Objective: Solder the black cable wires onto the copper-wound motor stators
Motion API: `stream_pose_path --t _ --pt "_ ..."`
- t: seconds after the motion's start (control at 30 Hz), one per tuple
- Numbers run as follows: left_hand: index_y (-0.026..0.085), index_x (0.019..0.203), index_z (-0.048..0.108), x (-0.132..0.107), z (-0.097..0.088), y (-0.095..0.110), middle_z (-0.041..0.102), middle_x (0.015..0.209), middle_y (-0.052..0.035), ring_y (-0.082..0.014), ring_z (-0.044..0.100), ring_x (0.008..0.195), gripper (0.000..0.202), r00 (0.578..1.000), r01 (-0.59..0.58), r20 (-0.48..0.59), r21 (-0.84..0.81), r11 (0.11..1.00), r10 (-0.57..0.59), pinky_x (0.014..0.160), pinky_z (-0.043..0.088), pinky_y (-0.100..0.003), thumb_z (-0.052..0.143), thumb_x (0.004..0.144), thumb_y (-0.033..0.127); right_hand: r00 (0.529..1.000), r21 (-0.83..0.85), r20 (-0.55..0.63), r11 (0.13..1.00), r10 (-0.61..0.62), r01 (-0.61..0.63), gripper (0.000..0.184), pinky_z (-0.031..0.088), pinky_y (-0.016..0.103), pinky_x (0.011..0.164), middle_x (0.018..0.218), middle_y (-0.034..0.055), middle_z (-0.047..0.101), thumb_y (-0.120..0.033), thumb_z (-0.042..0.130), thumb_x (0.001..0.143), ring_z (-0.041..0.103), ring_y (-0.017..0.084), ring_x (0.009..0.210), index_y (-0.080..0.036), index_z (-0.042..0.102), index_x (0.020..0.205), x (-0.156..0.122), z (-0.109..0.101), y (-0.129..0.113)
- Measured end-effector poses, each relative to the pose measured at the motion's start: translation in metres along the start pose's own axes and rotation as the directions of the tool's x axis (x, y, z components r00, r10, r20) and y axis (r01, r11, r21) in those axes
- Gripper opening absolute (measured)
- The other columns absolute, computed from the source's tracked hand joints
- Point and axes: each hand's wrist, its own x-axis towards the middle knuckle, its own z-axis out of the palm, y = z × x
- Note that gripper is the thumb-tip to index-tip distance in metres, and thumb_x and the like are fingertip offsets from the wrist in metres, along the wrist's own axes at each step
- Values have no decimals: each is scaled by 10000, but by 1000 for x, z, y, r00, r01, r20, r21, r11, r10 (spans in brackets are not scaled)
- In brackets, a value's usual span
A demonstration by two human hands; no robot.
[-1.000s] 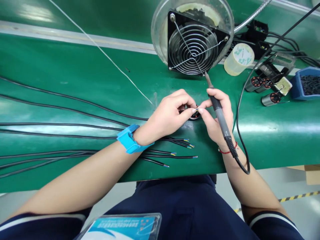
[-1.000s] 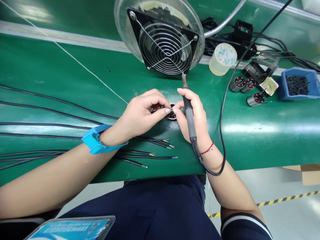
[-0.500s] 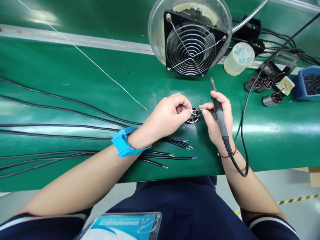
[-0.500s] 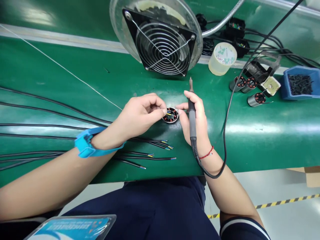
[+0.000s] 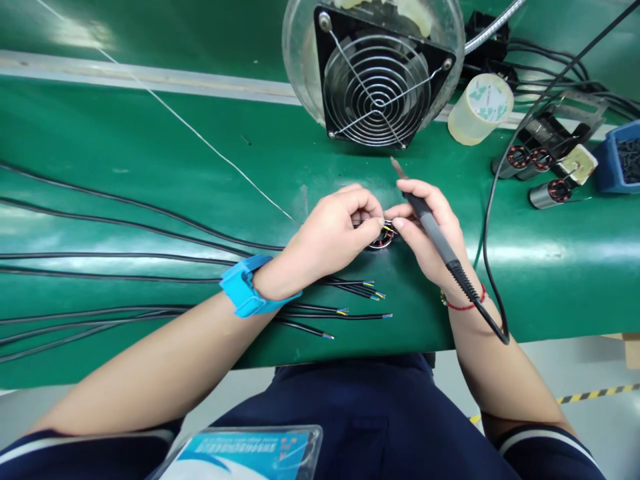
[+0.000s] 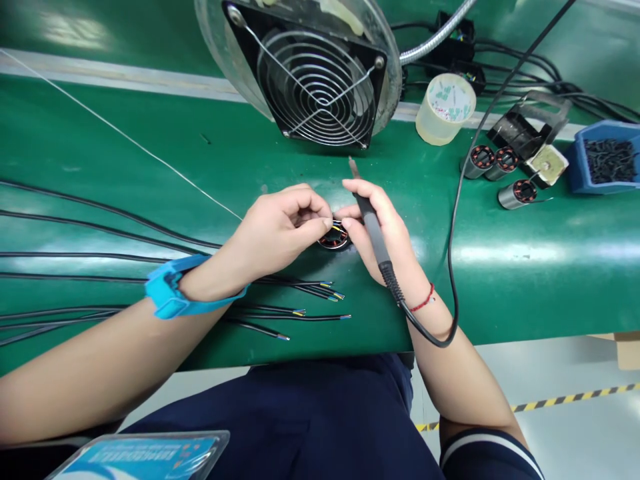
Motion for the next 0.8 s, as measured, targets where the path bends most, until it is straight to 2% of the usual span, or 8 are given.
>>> stream_pose_path --t 0.07,0.13,0.23,0.33,0.43,0.53,0.67,0.8 --pt "176 687 589 0 1 1 548 683 23 -98 434 585 102 1000 -5 -8 9 1000 5 549 346 -253 564 775 131 997 -56 -81 998 -15 11 357 599 372 847 1015 24 726 -273 586 949 715 191 932 -249 530 1301 -8 -4 -5" --pt "177 683 583 0 1 1 550 690 21 -99 438 591 108 1000 -10 -14 13 1000 10 556 351 -257 563 772 118 982 -122 -186 992 -34 11 333 606 395 840 1057 37 718 -303 559 986 715 200 928 -271 545 1318 -19 -8 -13" --pt "177 677 571 -1 2 3 541 691 22 -98 442 595 118 1000 -14 -21 15 1000 14 564 357 -258 562 770 104 940 -217 -321 975 -119 49 317 609 387 745 1043 43 702 -330 586 981 698 195 816 -289 601 1295 -39 -9 -24" --pt "178 679 563 -3 3 3 545 698 21 -98 447 602 126 1000 -4 -30 15 1000 4 576 369 -258 554 766 87 882 -314 -397 941 -254 129 266 593 366 676 950 37 700 -304 648 935 676 195 761 -274 667 1199 -55 -5 -28" --pt "179 680 558 -3 4 3 554 713 15 -100 453 613 133 999 8 -37 17 1000 -8 583 378 -256 549 761 75 859 -314 -391 925 -331 213 203 571 329 585 868 27 705 -273 645 919 663 182 683 -255 693 1115 -63 0 -25" --pt "177 682 559 -3 4 3 553 718 11 -98 453 613 130 999 1 -41 21 1000 0 587 382 -257 553 767 80 870 -284 -338 921 -358 268 185 555 308 532 807 7 705 -270 634 912 646 167 614 -253 693 1086 -63 2 -22" --pt "180 684 558 -2 4 3 555 712 12 -97 447 605 126 999 4 -42 20 1000 -3 574 376 -257 554 760 80 891 -270 -316 931 -326 245 192 556 314 524 800 -3 708 -271 626 908 659 175 607 -274 683 1091 -62 2 -22" --pt "183 668 545 -1 5 3 550 698 16 -96 451 599 142 999 -2 -47 1 1000 2 571 379 -260 552 758 73 893 -250 -306 933 -331 260 203 564 304 541 814 3 713 -251 634 903 669 169 622 -256 692 1097 -62 3 -24"
